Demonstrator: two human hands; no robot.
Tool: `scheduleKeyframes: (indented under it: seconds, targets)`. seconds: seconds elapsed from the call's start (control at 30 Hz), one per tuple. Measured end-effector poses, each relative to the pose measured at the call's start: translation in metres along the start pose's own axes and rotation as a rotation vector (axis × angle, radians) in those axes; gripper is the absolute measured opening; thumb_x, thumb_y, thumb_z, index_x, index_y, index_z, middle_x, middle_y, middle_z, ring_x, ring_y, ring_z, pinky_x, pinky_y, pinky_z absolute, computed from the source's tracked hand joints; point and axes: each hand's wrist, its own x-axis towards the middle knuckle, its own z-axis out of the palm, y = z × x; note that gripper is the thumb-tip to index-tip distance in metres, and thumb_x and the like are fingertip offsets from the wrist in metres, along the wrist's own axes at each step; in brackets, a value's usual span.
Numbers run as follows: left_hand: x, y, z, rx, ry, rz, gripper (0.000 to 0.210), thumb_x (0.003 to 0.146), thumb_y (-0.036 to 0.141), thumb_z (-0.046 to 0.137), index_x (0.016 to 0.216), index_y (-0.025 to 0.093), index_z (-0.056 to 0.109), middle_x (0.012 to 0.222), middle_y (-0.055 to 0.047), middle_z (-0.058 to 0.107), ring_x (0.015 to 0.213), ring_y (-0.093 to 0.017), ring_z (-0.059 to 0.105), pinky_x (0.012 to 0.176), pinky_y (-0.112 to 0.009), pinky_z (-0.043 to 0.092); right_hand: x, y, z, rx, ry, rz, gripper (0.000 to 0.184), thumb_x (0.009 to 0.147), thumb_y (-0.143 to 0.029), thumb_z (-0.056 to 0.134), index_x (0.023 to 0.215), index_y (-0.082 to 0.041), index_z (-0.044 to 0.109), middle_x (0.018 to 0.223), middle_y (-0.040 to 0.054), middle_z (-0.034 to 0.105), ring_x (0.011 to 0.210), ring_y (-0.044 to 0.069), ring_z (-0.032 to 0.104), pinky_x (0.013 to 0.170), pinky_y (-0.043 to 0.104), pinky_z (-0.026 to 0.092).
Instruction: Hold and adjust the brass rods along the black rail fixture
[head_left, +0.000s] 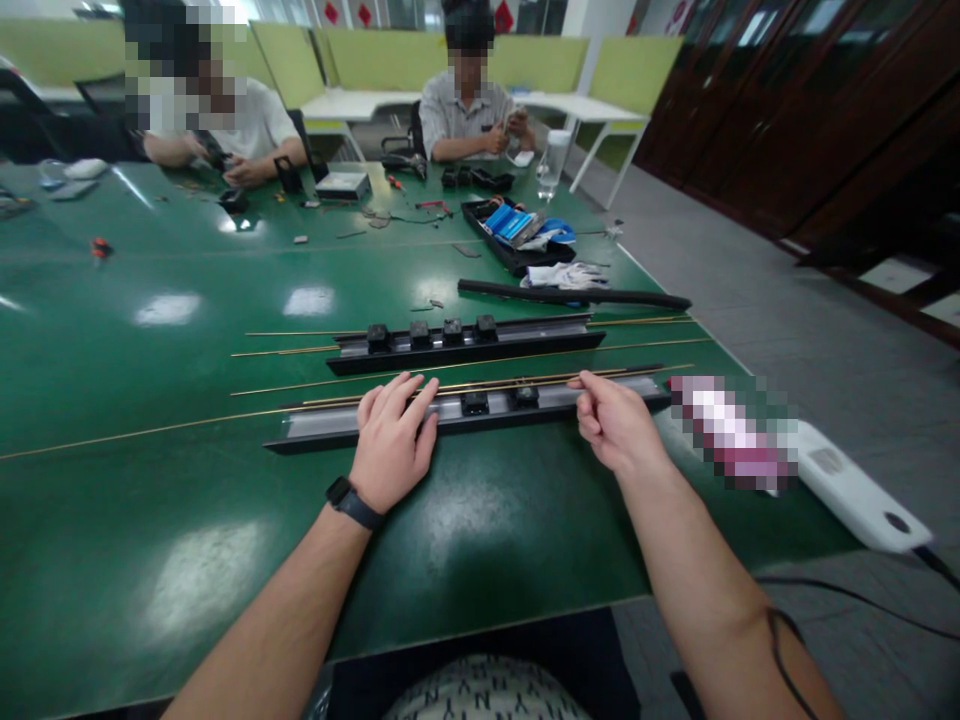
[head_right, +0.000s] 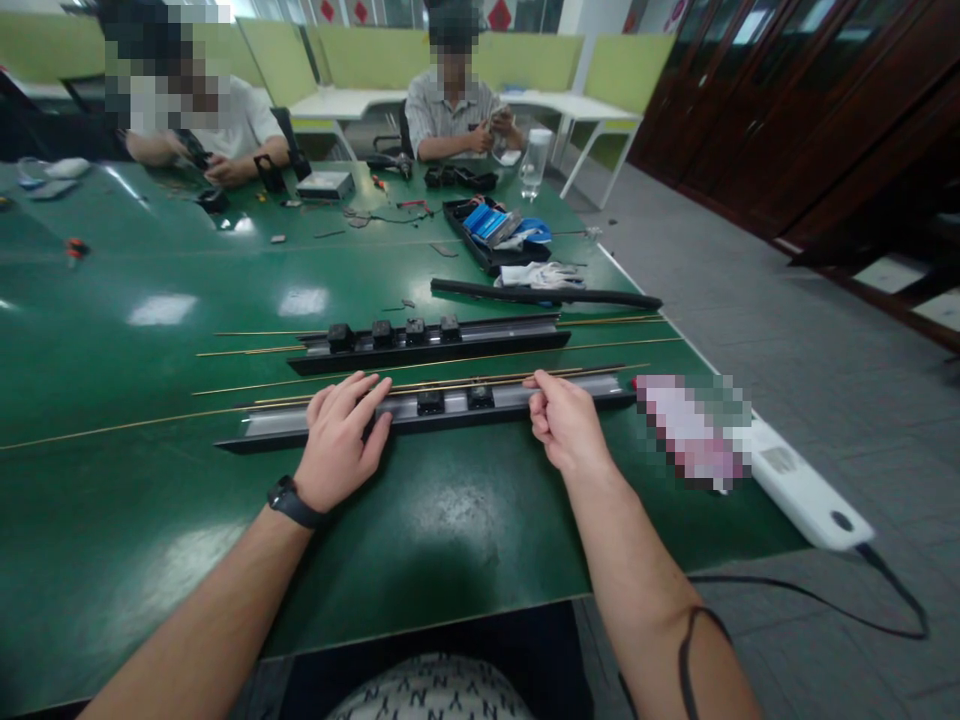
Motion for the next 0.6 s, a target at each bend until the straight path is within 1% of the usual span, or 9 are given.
scheduleKeyframes:
  seconds: [0.2,0.37,0.5,0.6]
  targets:
    - [0.0000,-0.0001,0.0002,0.000,-0.004,-0.002,0.046,0.100,0.028,0.051,0.145,0.026,0.053,0.144,-0.010,0.061,0.142,-0.029,0.047,0.118,-0.049,0.029,-0.0027,0.0000,0.0032,-0.012,-0.047,0.039,0.022,0.088,-0.037,0.073,0.089,-0.015,0.067,0.049,-0.0048,0.054,0.029,0.005,0.034,0.026,0.014,0.018]
    - [0.0000,-0.0004,0.0001,0.004,-0.002,0.002,0.046,0.099,0.028,0.051,0.145,0.026,0.053,0.144,-0.010,0.061,0.142,-0.028,0.048,0.118,-0.048,0.029,-0.0042,0.0008,0.0037,-0.037,-0.067,0.023,0.022,0.087,-0.035,0.075,0.089,-0.014,0.069,0.049,-0.0047,0.054,0.030,0.004,0.035,0.026,0.014,0.018]
    - [0.0001,-0.0002,-0.0008,0.011,-0.003,0.006,0.045,0.100,0.028,0.051,0.145,0.024,0.053,0.143,-0.011,0.061,0.142,-0.028,0.048,0.118,-0.048,0.029,-0.0013,0.0019,0.0005,-0.013,-0.050,0.006,0.020,0.086,-0.033,0.075,0.087,-0.014,0.069,0.048,-0.0054,0.052,0.029,0.004,0.034,0.026,0.014,0.018]
    - [0.0001,0.0000,-0.0012,0.019,-0.009,0.008,0.044,0.100,0.028,0.051,0.144,0.023,0.054,0.143,-0.011,0.061,0.142,-0.028,0.048,0.118,-0.048,0.029,0.0013,0.0023,-0.0013,0.010,-0.019,0.008,0.018,0.089,-0.031,0.071,0.085,-0.014,0.068,0.047,-0.0058,0.050,0.029,0.005,0.033,0.025,0.014,0.018]
